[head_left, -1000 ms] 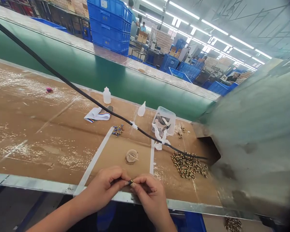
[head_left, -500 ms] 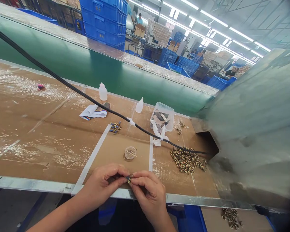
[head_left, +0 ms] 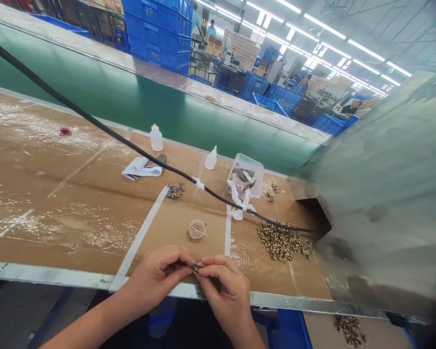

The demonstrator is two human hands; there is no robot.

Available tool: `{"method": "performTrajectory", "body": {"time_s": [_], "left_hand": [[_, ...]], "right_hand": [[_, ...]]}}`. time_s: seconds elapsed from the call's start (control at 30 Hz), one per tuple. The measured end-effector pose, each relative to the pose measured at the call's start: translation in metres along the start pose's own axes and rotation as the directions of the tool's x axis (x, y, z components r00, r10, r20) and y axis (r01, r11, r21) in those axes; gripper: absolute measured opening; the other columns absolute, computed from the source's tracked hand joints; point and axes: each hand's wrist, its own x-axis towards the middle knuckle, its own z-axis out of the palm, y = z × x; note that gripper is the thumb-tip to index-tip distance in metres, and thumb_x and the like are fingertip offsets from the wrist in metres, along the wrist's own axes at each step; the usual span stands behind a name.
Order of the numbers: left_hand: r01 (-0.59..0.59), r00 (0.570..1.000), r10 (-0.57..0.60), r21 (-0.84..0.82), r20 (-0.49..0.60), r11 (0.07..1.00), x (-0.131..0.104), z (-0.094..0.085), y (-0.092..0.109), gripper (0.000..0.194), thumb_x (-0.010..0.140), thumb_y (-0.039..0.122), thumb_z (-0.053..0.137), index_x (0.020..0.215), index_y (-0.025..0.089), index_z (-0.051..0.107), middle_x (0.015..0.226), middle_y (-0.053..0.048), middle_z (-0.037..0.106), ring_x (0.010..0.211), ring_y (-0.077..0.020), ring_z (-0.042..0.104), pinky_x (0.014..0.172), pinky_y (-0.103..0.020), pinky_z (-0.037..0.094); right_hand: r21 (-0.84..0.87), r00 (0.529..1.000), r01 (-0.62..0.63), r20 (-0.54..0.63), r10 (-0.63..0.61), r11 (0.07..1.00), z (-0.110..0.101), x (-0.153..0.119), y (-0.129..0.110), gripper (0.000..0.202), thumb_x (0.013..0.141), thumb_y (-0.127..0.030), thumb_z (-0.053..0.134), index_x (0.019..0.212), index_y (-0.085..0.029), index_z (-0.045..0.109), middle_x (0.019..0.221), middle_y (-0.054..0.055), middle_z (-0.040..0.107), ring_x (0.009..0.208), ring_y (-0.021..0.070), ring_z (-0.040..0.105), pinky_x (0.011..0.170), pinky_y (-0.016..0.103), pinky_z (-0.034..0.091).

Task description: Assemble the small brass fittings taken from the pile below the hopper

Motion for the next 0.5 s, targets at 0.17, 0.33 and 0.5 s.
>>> {"method": "performTrajectory", "body": {"time_s": [0.17,0.33,0.5], "left_hand": [[0.028,1.000,-0.028,-0.026,-0.001,0.999,-0.002,0.000,0.002,0.011,0.082,0.018,0.055,0.085,0.021,0.066,0.085,0.001,0.069,0.081,-0.0133,0.063,0.075,-0.023,0.048],[0.114,0.991,-0.117,-0.045,-0.064,0.992,-0.001,-0.011,0.003,0.010,0.080,0.019,0.056,0.082,0.019,0.065,0.081,-0.001,0.068,0.078,-0.0147,0.062,0.071,-0.025,0.048],[0.209,0.941,-0.221,-0.076,-0.255,0.975,0.015,-0.046,-0.011,0.013,0.076,0.029,0.062,0.081,0.018,0.066,0.079,-0.002,0.069,0.076,-0.0172,0.063,0.072,-0.028,0.049]], "right_hand": [[-0.016,0.999,0.034,0.002,-0.034,0.999,0.001,-0.002,0.003,0.014,0.078,-0.012,0.064,0.087,-0.023,0.068,0.092,0.005,0.066,0.088,0.0156,0.065,0.077,0.025,0.055],[0.011,0.991,0.073,-0.112,-0.071,0.997,0.004,-0.007,0.015,0.016,0.075,-0.013,0.066,0.087,-0.023,0.067,0.090,0.007,0.067,0.084,0.0175,0.066,0.071,0.026,0.056],[0.048,0.965,0.076,-0.256,-0.062,0.996,0.008,-0.008,0.024,0.011,0.075,-0.016,0.066,0.083,-0.023,0.069,0.084,0.006,0.067,0.081,0.0178,0.065,0.070,0.026,0.054]]}}
